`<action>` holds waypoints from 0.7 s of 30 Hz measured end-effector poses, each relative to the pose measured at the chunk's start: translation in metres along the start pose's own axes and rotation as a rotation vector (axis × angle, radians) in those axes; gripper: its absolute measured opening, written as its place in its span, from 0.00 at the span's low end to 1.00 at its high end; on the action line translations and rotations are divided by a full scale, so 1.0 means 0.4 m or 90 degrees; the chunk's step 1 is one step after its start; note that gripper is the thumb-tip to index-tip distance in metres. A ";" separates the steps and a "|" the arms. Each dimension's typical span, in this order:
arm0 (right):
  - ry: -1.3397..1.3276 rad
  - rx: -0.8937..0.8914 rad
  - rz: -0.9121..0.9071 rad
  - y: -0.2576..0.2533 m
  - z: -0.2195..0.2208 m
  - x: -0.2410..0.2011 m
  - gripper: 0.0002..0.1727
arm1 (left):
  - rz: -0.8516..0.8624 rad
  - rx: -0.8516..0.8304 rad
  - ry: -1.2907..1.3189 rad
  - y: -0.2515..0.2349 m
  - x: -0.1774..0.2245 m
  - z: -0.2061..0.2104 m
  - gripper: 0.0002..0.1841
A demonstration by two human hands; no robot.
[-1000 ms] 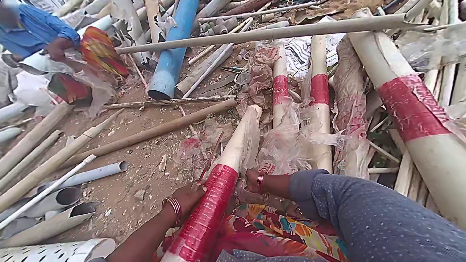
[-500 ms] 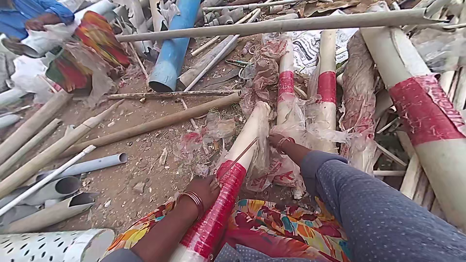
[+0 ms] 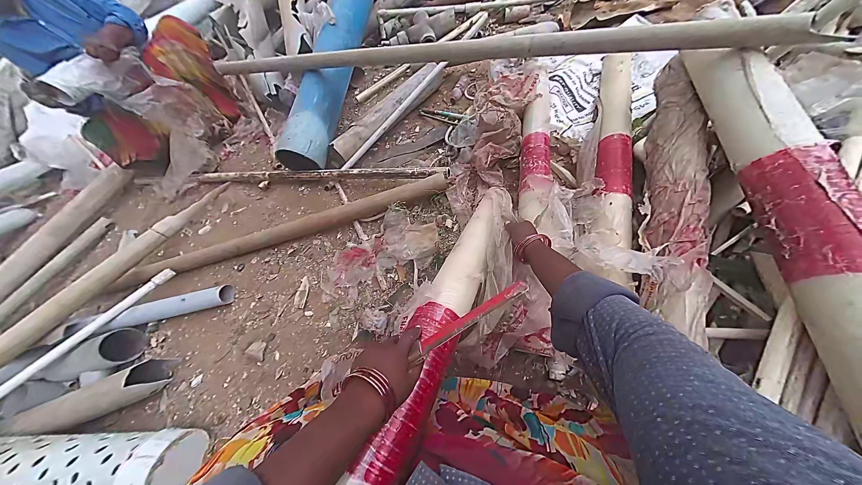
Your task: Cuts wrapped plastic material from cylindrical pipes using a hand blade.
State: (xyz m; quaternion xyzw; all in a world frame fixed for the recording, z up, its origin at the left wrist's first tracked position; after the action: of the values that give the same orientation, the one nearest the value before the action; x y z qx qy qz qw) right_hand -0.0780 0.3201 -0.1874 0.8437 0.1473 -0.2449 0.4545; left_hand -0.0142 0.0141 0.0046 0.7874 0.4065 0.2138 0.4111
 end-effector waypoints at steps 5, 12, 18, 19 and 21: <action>0.076 -0.024 -0.095 0.073 0.006 -0.087 0.24 | 0.015 0.013 0.022 -0.009 -0.007 0.009 0.33; 0.160 -0.073 -0.111 0.200 0.071 -0.061 0.23 | 0.025 0.014 0.062 -0.014 -0.023 0.018 0.32; 0.247 -0.114 -0.111 0.290 0.083 -0.068 0.24 | 0.042 0.017 0.081 -0.015 -0.035 0.019 0.31; 0.244 -0.116 -0.117 0.297 0.092 -0.063 0.24 | 0.047 0.022 0.084 -0.015 -0.040 0.020 0.31; 0.237 -0.110 -0.117 0.314 0.104 -0.052 0.24 | 0.055 0.027 0.094 -0.015 -0.046 0.023 0.31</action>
State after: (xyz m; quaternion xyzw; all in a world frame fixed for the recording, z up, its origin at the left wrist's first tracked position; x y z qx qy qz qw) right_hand -0.0478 0.2164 -0.1079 0.8154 0.3252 -0.1122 0.4655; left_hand -0.0213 -0.0031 -0.0056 0.7951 0.4055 0.2799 0.3536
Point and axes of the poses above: each hand's wrist, its own y-axis away from the middle knuckle, its own z-axis out of the palm, x = y × z, the point moved 4 cm from there along -y, towards the middle knuckle, and after that the axes turned 13 degrees about z, right-handed, at the moved point
